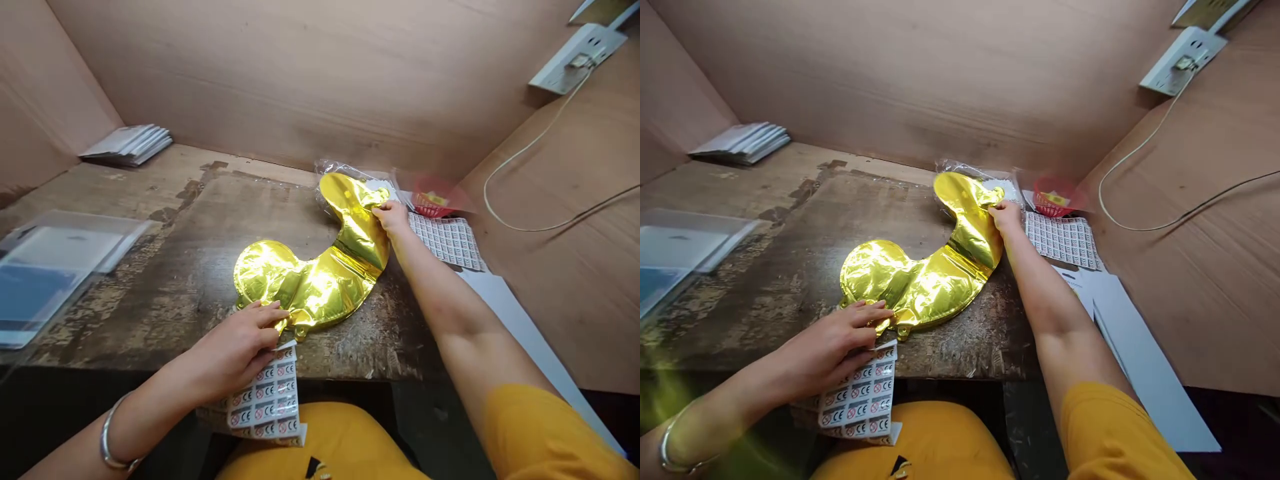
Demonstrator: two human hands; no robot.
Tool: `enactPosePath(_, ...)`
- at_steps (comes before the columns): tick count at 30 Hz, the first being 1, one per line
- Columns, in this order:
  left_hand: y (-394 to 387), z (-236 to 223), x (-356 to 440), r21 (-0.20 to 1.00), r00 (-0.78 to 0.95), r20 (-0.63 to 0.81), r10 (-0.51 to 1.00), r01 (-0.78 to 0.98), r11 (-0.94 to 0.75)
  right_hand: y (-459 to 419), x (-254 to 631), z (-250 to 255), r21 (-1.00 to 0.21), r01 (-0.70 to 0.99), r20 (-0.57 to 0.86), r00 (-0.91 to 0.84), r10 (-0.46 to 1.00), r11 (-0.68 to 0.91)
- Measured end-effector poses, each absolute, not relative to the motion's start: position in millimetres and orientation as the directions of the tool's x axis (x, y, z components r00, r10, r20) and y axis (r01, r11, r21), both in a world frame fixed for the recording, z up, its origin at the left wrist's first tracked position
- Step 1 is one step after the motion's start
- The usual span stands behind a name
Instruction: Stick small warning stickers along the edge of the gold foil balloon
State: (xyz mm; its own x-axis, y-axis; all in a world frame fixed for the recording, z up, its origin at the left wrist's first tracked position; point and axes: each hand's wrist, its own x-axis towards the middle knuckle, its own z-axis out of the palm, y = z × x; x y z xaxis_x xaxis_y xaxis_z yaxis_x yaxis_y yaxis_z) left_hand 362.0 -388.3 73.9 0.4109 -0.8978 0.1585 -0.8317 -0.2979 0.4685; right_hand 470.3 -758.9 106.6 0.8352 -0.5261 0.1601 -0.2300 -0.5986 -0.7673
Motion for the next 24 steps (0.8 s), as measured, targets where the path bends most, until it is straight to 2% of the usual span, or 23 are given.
enactPosePath(4,-388.6,72.7,362.6,0.474,0.417,0.167,-0.894,-0.829,-0.298,-779.9,477.1,105.0,-0.642,-0.419,0.182,0.731,-0.658,-0.642)
enactPosePath(6,-389.0,73.8,364.0,0.479,0.408,0.156,-0.899,-0.828,-0.293,-769.3,473.1,110.0,-0.599,-0.446,0.218,0.708,-0.672,-0.665)
enactPosePath(8,-389.2,76.3,365.2,0.488,0.393,0.128,-0.910,-0.824,-0.287,-741.1,457.6,116.3,-0.569,-0.384,0.277,0.744,-0.609,-0.728)
enactPosePath(9,-389.1,77.9,365.5,0.498,0.385,0.105,-0.917,-0.818,-0.287,-721.1,443.6,119.1,-0.558,-0.315,0.300,0.786,-0.540,-0.768)
enactPosePath(10,-389.0,79.9,365.6,0.512,0.389,0.086,-0.917,-0.807,-0.294,-698.6,425.3,121.5,-0.539,-0.136,0.344,0.866,-0.364,-0.831)
enactPosePath(11,-388.8,82.2,365.2,0.530,0.401,0.079,-0.913,-0.793,-0.302,-674.9,403.4,123.5,-0.543,0.045,0.328,0.930,-0.163,-0.838)
enactPosePath(13,-388.5,88.0,363.1,0.581,0.439,0.064,-0.896,-0.747,-0.325,-630.3,354.8,125.7,-0.588,0.248,0.165,0.968,0.187,-0.770)
enactPosePath(14,-388.5,91.4,361.3,0.615,0.457,0.060,-0.887,-0.717,-0.328,-611.9,332.1,125.3,-0.614,0.293,0.074,0.946,0.316,-0.733)
enactPosePath(15,-388.4,95.0,359.0,0.650,0.475,0.050,-0.878,-0.683,-0.332,-597.3,312.7,123.5,-0.635,0.300,0.005,0.923,0.384,-0.712)
enactPosePath(18,-386.5,104.4,351.8,0.707,0.545,-0.061,-0.836,-0.567,-0.422,-576.1,282.0,112.8,-0.711,0.194,-0.084,0.931,0.356,-0.676)
enactPosePath(21,-380.2,108.9,347.9,0.689,0.625,-0.214,-0.751,-0.448,-0.569,-578.5,282.1,103.9,-0.768,0.102,-0.110,0.952,0.287,-0.633)
enactPosePath(24,-371.5,109.0,347.9,0.754,0.651,-0.275,-0.707,-0.311,-0.579,-585.9,287.1,100.6,-0.791,0.050,-0.143,0.954,0.264,-0.610)
